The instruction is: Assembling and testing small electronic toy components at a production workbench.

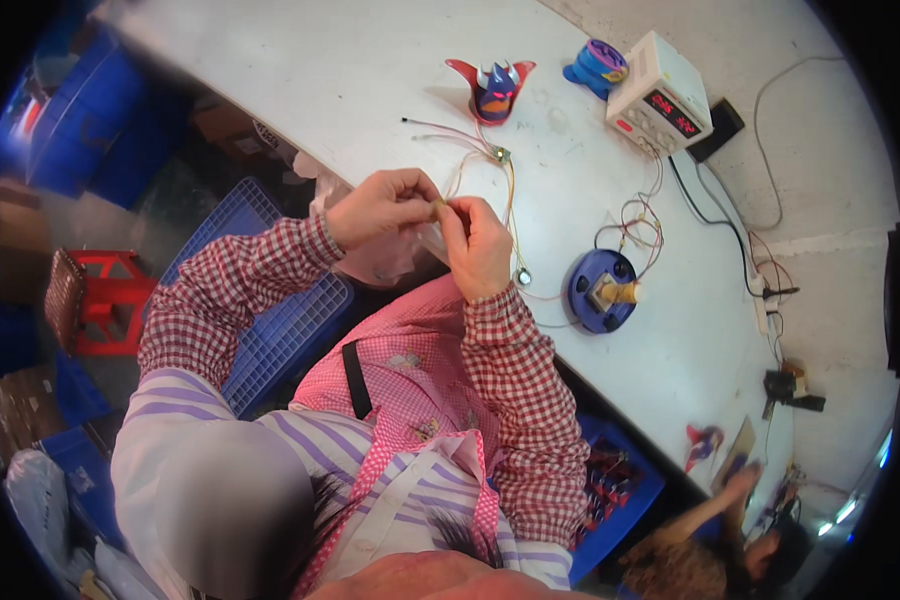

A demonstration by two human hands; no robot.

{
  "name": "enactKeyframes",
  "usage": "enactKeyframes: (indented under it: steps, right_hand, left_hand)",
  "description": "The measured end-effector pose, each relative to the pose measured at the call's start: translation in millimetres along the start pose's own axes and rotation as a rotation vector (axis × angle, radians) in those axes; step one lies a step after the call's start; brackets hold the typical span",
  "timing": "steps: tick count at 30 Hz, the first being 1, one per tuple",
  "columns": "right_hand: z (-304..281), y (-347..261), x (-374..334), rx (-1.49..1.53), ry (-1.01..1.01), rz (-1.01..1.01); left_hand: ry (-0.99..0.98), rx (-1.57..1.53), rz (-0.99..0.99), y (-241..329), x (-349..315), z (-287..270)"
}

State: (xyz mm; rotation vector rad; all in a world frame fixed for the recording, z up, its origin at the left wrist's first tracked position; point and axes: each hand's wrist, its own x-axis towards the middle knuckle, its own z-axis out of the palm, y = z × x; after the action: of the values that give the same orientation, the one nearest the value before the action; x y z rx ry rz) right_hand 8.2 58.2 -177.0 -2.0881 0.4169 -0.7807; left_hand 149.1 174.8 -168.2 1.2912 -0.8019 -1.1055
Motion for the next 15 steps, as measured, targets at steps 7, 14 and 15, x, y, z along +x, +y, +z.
enactKeyframes:
  steps: [7,14,15]
  right_hand:
    - [4.5,-1.2,-5.9,-0.061,-0.031,0.023]
    - [5.5,3.1,-10.1,-0.084,-0.031,0.059]
    - [5.7,3.9,-10.4,-0.085,-0.035,0.073]
  left_hand:
    - [0.078,0.104,0.031,-5.5,-7.0,3.5]
    - [0.070,-0.048,-0.011,-8.0,-8.5,8.7]
    - [0.072,-0.038,-0.010,-8.3,-8.5,8.8]
